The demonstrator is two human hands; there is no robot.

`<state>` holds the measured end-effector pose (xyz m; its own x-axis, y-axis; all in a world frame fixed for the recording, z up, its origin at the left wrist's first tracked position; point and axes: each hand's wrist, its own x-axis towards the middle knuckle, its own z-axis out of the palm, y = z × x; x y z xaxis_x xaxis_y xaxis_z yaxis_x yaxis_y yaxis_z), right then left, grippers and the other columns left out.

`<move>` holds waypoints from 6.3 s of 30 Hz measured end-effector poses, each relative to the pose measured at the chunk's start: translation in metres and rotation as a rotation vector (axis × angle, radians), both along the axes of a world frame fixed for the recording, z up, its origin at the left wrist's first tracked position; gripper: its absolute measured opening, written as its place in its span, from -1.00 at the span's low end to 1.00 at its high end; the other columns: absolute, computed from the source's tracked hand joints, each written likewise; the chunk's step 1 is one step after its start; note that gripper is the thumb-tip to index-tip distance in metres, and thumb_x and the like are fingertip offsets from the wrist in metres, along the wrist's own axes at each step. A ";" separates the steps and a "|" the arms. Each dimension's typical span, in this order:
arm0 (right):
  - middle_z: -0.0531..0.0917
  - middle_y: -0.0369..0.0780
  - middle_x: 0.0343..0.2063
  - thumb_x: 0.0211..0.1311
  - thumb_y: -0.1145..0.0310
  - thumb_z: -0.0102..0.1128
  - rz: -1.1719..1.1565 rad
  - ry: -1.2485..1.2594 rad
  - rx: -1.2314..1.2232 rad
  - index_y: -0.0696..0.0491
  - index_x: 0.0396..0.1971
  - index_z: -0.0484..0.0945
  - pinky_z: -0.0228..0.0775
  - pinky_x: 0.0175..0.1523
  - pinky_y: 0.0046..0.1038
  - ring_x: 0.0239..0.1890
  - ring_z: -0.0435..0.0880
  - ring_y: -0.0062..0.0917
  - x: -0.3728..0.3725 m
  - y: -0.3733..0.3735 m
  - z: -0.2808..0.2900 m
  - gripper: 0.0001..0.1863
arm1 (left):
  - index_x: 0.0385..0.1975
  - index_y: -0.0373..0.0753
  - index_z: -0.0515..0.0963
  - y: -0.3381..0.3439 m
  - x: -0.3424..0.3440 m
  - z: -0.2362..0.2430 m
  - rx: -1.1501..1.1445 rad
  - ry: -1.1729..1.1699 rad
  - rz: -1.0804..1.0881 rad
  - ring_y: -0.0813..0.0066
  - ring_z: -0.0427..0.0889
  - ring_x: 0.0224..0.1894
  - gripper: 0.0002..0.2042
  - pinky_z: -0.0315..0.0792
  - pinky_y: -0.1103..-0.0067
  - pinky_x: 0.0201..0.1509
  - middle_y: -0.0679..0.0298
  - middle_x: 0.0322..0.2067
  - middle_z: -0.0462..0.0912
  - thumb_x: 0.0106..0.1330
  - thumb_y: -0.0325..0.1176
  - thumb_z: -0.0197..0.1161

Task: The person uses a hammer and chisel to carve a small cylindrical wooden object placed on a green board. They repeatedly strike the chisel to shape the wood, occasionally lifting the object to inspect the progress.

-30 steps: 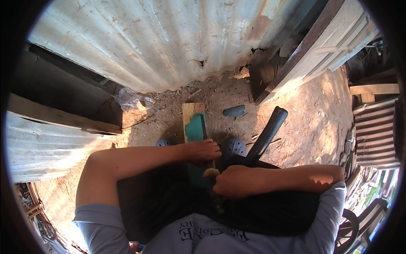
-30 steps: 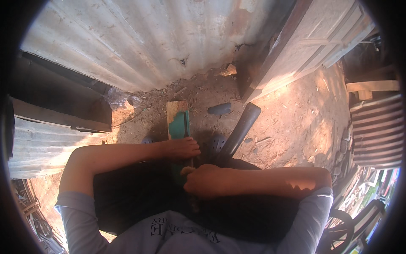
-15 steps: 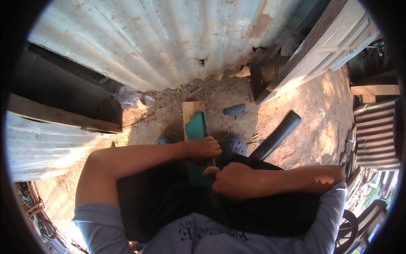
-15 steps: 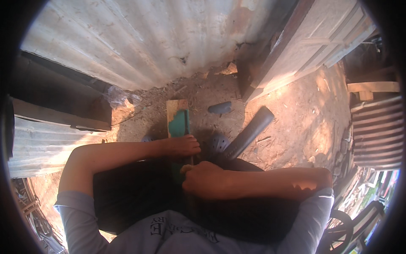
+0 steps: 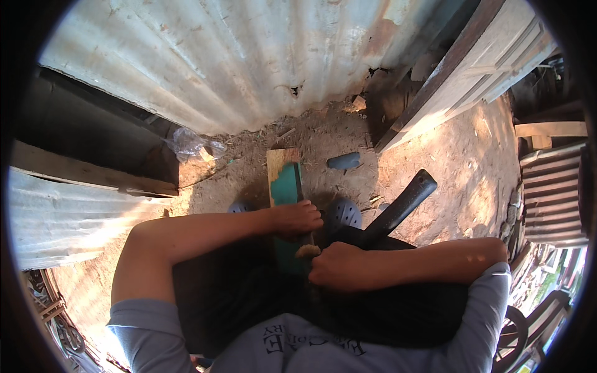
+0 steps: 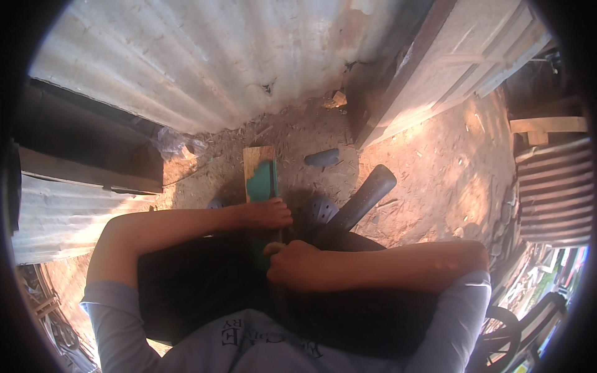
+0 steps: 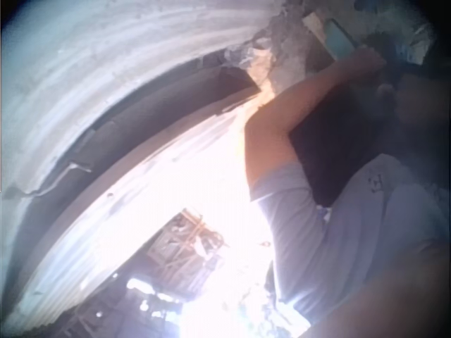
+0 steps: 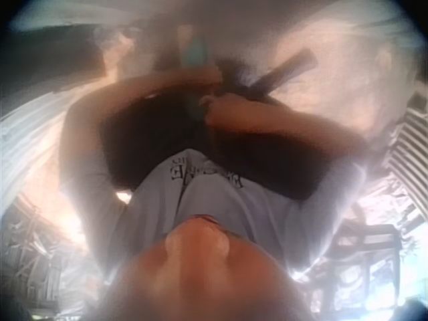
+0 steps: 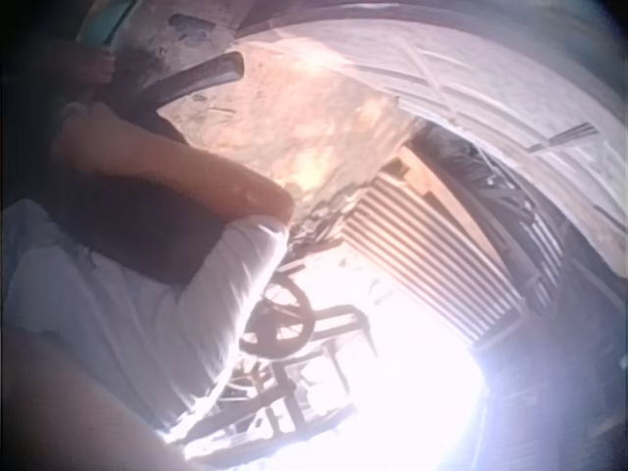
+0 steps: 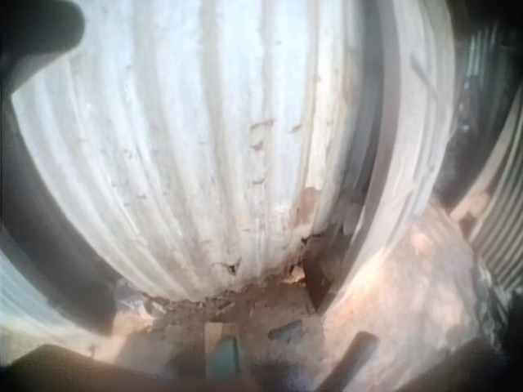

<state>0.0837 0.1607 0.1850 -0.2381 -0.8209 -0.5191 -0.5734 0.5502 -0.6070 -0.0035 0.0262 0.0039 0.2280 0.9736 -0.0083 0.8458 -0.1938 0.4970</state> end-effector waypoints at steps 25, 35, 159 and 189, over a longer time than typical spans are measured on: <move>0.66 -0.07 -0.44 -0.03 0.34 0.19 -0.027 -0.002 0.014 0.11 -0.50 0.63 0.59 -0.29 -0.34 -0.08 0.62 -0.27 -0.007 0.001 0.005 -0.84 | -0.31 -0.25 0.39 0.000 0.000 0.009 0.036 -0.044 0.000 0.34 0.42 -0.21 -0.69 0.23 0.48 -0.06 0.24 -0.35 0.40 -0.05 -0.34 0.27; 0.63 -0.15 -0.62 -0.04 0.41 0.13 -0.097 0.177 -0.108 0.06 -0.61 0.58 0.50 -0.48 -0.34 -0.52 0.68 -0.30 0.006 -0.002 0.002 -0.91 | -0.37 -0.24 0.41 0.002 -0.003 -0.004 -0.007 0.009 0.026 0.36 0.43 -0.24 -0.78 0.25 0.48 -0.08 0.27 -0.39 0.42 0.01 -0.35 0.22; 0.66 -0.13 -0.56 0.00 0.39 0.11 -0.072 0.004 -0.002 0.06 -0.53 0.61 0.55 -0.38 -0.30 -0.43 0.70 -0.25 0.004 0.013 0.017 -0.88 | -0.35 -0.22 0.38 0.013 0.009 -0.005 -0.011 -0.103 0.014 0.29 0.44 -0.21 -0.61 0.27 0.42 -0.07 0.25 -0.36 0.43 -0.23 -0.37 0.34; 0.64 -0.10 -0.54 0.10 0.44 0.06 -0.083 -0.073 0.014 0.14 -0.50 0.58 0.54 -0.30 -0.30 -0.38 0.69 -0.23 -0.011 0.010 0.042 -0.87 | -0.19 -0.23 0.38 -0.037 -0.016 0.051 -0.042 -0.247 0.209 0.19 0.44 -0.06 -0.65 0.19 0.29 0.20 0.19 -0.26 0.42 -0.04 -0.59 0.18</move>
<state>0.0725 0.1706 0.2267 -0.2660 -0.7926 -0.5487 -0.4800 0.6025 -0.6377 -0.0198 -0.0109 0.0547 0.0237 0.9995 -0.0187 0.7183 -0.0040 0.6957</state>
